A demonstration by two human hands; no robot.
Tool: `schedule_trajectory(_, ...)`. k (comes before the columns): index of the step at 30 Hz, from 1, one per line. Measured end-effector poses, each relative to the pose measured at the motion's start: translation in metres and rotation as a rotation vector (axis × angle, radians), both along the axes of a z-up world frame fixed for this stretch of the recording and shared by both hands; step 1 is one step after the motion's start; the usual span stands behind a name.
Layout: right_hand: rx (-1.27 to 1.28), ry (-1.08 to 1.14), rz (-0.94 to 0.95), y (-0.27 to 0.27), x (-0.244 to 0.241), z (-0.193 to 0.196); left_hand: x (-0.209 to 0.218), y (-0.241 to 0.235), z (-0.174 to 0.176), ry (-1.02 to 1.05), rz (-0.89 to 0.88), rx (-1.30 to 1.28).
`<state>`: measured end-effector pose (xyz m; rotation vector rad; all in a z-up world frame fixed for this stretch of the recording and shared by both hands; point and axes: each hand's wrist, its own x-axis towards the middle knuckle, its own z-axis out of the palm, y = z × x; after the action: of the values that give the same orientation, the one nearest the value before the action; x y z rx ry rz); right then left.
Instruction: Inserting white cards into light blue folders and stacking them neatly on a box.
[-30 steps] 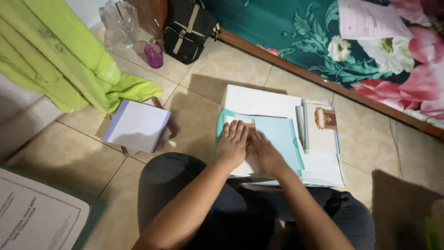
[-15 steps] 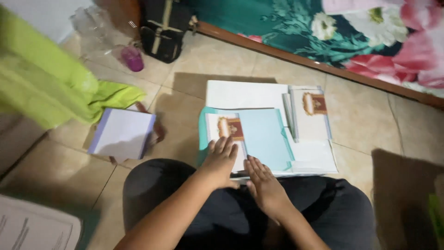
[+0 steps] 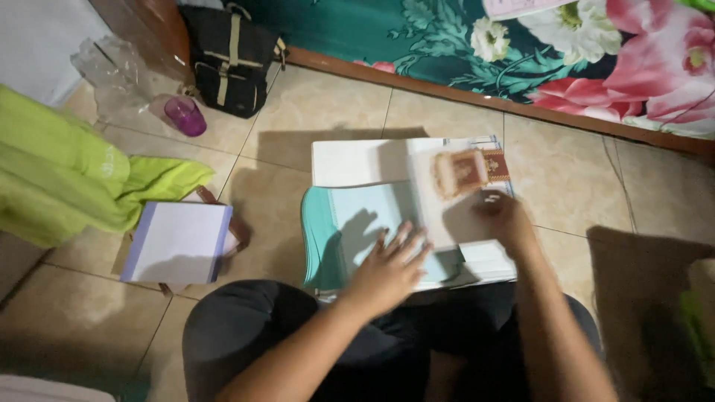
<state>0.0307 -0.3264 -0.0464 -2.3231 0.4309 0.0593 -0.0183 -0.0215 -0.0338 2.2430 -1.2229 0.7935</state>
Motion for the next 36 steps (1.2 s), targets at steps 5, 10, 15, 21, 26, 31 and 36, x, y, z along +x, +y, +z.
schedule_trajectory(5,-0.469,0.010,-0.133,-0.093,0.066,-0.053,0.021,0.021,0.000,0.667,0.159,0.420)
schedule_trajectory(10,-1.066,-0.114,-0.106,-0.017,0.019,-0.024,0.020,0.020,0.003,0.706,0.167,0.399)
schedule_trajectory(15,-0.847,-0.430,0.285,0.038,-0.034,-0.049,0.021,0.022,-0.001,0.691,0.167,0.354)
schedule_trajectory(21,-0.315,-0.106,0.134,0.122,-0.070,0.050,0.023,0.026,0.004,0.725,0.174,0.345)
schedule_trajectory(26,0.099,0.160,0.260,0.170,-0.091,0.078,0.038,0.036,-0.006,1.242,0.142,-0.325)
schedule_trajectory(31,-0.218,0.091,0.681,0.190,-0.096,0.059,0.043,0.057,0.024,1.185,0.184,-0.519)
schedule_trajectory(36,-0.410,0.190,0.718,0.193,-0.092,0.047,0.041,0.045,0.002,0.611,0.305,0.087)
